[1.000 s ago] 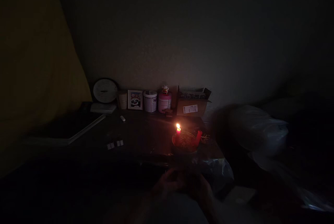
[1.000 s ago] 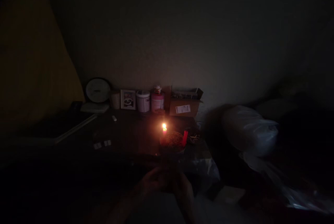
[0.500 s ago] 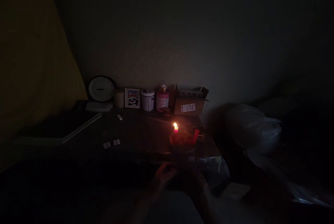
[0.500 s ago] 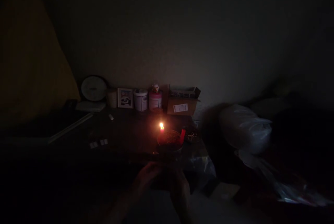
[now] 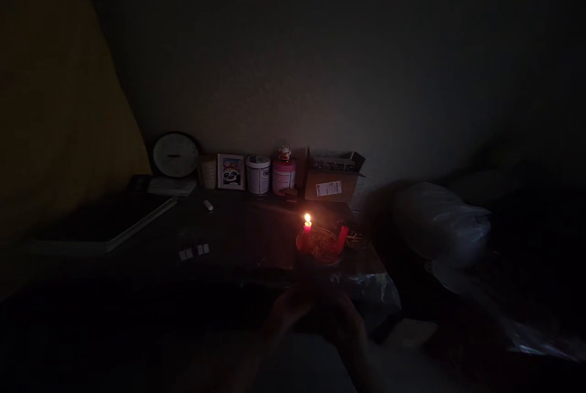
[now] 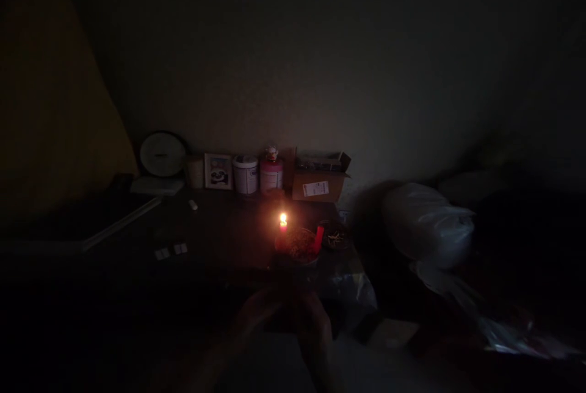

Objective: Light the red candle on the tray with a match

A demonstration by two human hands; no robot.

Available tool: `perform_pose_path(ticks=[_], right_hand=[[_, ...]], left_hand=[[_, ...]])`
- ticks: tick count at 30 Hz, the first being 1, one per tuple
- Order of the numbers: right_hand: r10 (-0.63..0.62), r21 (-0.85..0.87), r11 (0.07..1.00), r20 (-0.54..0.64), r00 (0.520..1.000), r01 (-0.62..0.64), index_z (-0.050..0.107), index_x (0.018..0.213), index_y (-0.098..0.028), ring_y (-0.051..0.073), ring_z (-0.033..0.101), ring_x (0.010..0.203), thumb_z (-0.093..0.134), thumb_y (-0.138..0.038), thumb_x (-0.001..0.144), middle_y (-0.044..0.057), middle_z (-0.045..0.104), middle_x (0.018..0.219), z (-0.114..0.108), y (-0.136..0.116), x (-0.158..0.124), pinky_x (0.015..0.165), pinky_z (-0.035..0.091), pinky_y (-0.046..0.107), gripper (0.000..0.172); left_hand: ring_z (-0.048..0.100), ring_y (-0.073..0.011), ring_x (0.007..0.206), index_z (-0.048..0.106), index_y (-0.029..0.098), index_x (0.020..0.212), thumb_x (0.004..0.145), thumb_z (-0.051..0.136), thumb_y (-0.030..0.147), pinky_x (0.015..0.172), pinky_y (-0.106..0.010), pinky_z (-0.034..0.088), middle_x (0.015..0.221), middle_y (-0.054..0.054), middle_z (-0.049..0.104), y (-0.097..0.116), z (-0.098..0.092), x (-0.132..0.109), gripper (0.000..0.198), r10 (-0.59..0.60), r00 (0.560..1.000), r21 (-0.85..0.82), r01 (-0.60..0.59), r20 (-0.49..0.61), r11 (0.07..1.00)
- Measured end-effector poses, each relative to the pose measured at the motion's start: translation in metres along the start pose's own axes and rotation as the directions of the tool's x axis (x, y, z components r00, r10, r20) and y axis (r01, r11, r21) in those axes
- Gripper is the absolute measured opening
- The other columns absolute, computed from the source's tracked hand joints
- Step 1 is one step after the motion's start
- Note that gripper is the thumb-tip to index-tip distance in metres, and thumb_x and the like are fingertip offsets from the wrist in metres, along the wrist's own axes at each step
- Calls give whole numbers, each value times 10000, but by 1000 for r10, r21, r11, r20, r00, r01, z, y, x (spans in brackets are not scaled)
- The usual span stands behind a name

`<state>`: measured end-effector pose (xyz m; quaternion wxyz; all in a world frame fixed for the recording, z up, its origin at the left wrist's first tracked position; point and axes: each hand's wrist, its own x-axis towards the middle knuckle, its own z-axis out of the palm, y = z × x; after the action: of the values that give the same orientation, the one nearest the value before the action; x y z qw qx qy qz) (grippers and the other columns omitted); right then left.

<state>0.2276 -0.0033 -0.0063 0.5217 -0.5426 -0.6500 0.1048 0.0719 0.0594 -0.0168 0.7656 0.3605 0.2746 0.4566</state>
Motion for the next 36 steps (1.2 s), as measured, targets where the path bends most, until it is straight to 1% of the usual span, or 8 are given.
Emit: perform_pose_path(ticks=[3, 6, 10, 15, 20, 27, 30, 36], right_hand=[[69, 18, 997, -6, 998, -69, 673, 905, -207, 178, 665, 782, 507, -358, 859, 46, 711, 874, 0, -3, -1, 670, 538, 230, 229], [126, 23, 992, -24, 992, -125, 677, 845, -206, 168, 662, 715, 515, -368, 851, 32, 711, 807, -2, -9, -1, 615, 531, 208, 230], [134, 54, 990, -17, 991, -133, 683, 858, -214, 167, 669, 751, 538, -334, 828, 24, 714, 828, -5, -16, 0, 672, 530, 205, 191], [127, 96, 988, -37, 991, -123, 685, 879, -207, 170, 677, 781, 537, -318, 824, 30, 721, 848, -6, -19, 1, 711, 534, 215, 193], [73, 101, 993, -67, 995, -66, 676, 878, -212, 162, 670, 818, 524, -282, 831, 27, 713, 875, -5, -22, 1, 744, 529, 219, 173], [47, 63, 997, -79, 996, -42, 668, 892, -223, 155, 671, 780, 516, -290, 845, 18, 712, 860, -7, -23, 1, 721, 536, 212, 173], [48, 44, 998, -95, 994, -44, 670, 893, -221, 158, 677, 759, 519, -307, 846, 17, 718, 849, -8, -26, 2, 700, 538, 212, 180], [53, 5, 999, -188, 981, -53, 667, 857, -227, 162, 671, 782, 521, -337, 848, 14, 712, 842, -10, -37, 8, 704, 532, 222, 183]], left_hand=[[600, -283, 989, 705, 141, 830, 579, 801, 276, 957, -405, 380, 911, -97, 716, 0, 3, -9, 301, 52, 999, 43, -52, 0, 998], [610, -279, 985, 714, 143, 897, 605, 788, 282, 937, -396, 406, 980, -115, 719, 3, 9, -19, 332, 103, 994, 67, -105, 42, 992], [627, -274, 954, 705, 135, 954, 674, 741, 291, 882, -377, 444, 960, -126, 726, 11, 17, -25, 322, 87, 994, 90, -93, 62, 992], [642, -239, 878, 710, 133, 901, 661, 747, 305, 833, -337, 457, 918, -105, 731, 18, 26, -26, 298, 69, 997, 92, -67, -19, 994], [630, -178, 732, 695, 155, 800, 638, 757, 346, 699, -280, 454, 740, -36, 716, 17, 28, -25, 258, 40, 988, 186, -12, -146, 983], [630, -182, 762, 681, 153, 826, 637, 752, 378, 707, -278, 459, 775, -43, 715, 11, 27, -20, 303, 62, 987, 205, -31, -147, 978], [627, -178, 771, 674, 158, 843, 641, 744, 392, 709, -275, 458, 795, -47, 714, 15, 31, -22, 317, 60, 990, 193, -34, -131, 981], [613, -159, 723, 665, 172, 801, 647, 732, 397, 646, -246, 442, 752, -21, 697, 28, 43, -30, 281, 82, 983, 225, -45, -162, 973]])
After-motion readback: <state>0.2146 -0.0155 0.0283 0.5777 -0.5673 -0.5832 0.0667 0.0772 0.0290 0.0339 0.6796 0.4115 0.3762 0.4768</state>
